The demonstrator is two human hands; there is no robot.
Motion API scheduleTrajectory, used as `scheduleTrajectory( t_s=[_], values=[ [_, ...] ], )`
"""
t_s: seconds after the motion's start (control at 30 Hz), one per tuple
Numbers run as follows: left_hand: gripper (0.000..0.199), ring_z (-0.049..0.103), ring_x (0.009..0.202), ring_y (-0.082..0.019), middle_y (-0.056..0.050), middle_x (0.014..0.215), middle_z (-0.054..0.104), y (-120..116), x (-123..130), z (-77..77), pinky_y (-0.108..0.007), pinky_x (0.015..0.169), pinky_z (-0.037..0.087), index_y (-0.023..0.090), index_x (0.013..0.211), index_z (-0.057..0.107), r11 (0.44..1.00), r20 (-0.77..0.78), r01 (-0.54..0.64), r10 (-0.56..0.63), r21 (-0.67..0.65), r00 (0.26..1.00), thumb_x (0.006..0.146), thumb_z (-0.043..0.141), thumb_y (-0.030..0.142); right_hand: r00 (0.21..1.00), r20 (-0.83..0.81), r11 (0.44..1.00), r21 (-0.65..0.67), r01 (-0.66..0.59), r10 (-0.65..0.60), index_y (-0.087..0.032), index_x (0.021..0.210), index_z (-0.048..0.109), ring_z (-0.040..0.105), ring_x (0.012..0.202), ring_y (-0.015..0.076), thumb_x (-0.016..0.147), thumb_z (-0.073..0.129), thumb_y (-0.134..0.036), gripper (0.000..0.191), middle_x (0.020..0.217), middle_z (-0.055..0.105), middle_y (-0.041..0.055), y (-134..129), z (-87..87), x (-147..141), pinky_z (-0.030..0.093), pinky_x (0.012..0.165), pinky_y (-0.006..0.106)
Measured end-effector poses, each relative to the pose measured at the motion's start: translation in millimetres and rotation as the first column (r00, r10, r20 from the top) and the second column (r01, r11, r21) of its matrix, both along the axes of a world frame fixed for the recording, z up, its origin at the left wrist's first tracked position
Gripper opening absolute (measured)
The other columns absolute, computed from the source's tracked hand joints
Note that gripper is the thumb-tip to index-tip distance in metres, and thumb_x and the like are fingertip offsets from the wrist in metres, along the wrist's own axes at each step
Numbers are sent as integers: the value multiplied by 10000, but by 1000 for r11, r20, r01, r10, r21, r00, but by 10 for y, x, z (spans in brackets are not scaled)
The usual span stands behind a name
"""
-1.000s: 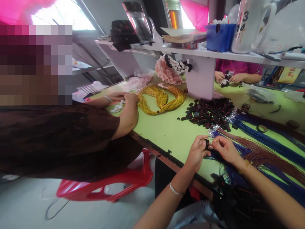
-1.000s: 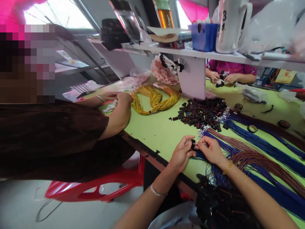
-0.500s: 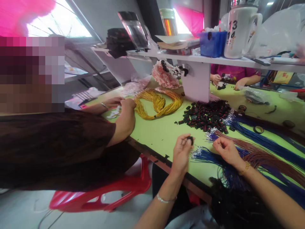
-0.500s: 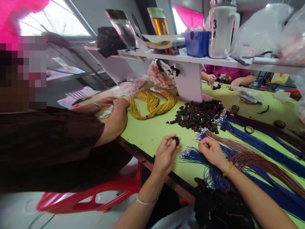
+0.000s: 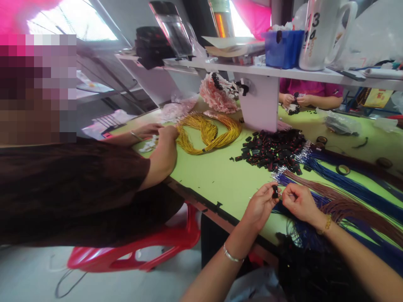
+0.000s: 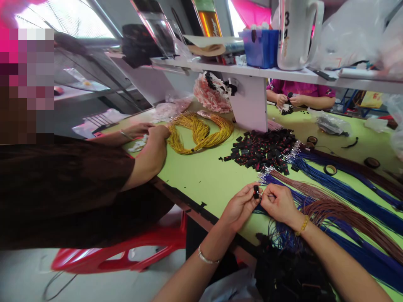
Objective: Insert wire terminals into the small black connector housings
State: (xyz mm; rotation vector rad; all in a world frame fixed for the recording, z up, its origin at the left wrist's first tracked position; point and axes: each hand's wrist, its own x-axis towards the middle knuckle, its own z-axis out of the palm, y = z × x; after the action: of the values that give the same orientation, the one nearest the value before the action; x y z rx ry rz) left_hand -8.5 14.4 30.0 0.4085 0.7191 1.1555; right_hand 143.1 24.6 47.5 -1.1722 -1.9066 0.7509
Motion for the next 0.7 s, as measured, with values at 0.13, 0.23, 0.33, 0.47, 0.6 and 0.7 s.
scheduleTrajectory(
  t_s=[0.13,0.23,0.33,0.47,0.6,0.7],
  values=[
    [265,564,730,-108,-53,836,629,3,-1,3,-218,678,448,130,950,649,1000,-12,17,-17,14,1000,711,724,217,999,41,999,31,-7,6,-181,565,470,351,482,74,695,500,-146,139,508,444,-44,-7,15,0,258,475,200],
    [287,557,709,-99,-42,809,622,12,-8,11,-210,658,445,129,939,652,1000,-39,23,-22,16,999,689,747,233,996,94,996,90,-18,10,-182,569,466,347,484,75,706,503,-137,148,510,427,-47,-10,15,5,255,483,205],
    [314,548,683,-86,-28,789,612,11,-6,-2,-201,638,442,129,915,655,1000,-71,10,-10,2,997,650,779,242,989,148,987,154,-37,14,-182,575,460,356,493,77,723,504,-125,164,519,420,-46,-13,-6,4,256,498,212],
    [354,536,625,-78,-10,744,597,-9,18,-51,-198,577,423,132,851,653,999,-111,-7,4,-32,994,567,828,252,972,231,969,225,-104,51,-180,619,479,394,519,90,784,490,-140,171,559,466,-26,-13,-47,9,267,523,227],
    [354,541,633,-80,-2,720,587,-26,31,-82,-195,568,416,127,809,647,997,-128,-60,53,-56,990,547,835,273,950,284,969,165,-186,134,-179,685,504,462,586,110,848,450,-160,173,632,536,3,-2,-74,28,302,562,229],
    [361,542,639,-80,-6,720,594,-37,46,-91,-196,577,419,122,802,644,995,-139,-87,79,-55,987,544,836,287,945,291,975,114,-190,150,-182,681,498,463,583,110,847,444,-156,176,627,537,1,-19,-96,10,299,559,228]
  ],
)
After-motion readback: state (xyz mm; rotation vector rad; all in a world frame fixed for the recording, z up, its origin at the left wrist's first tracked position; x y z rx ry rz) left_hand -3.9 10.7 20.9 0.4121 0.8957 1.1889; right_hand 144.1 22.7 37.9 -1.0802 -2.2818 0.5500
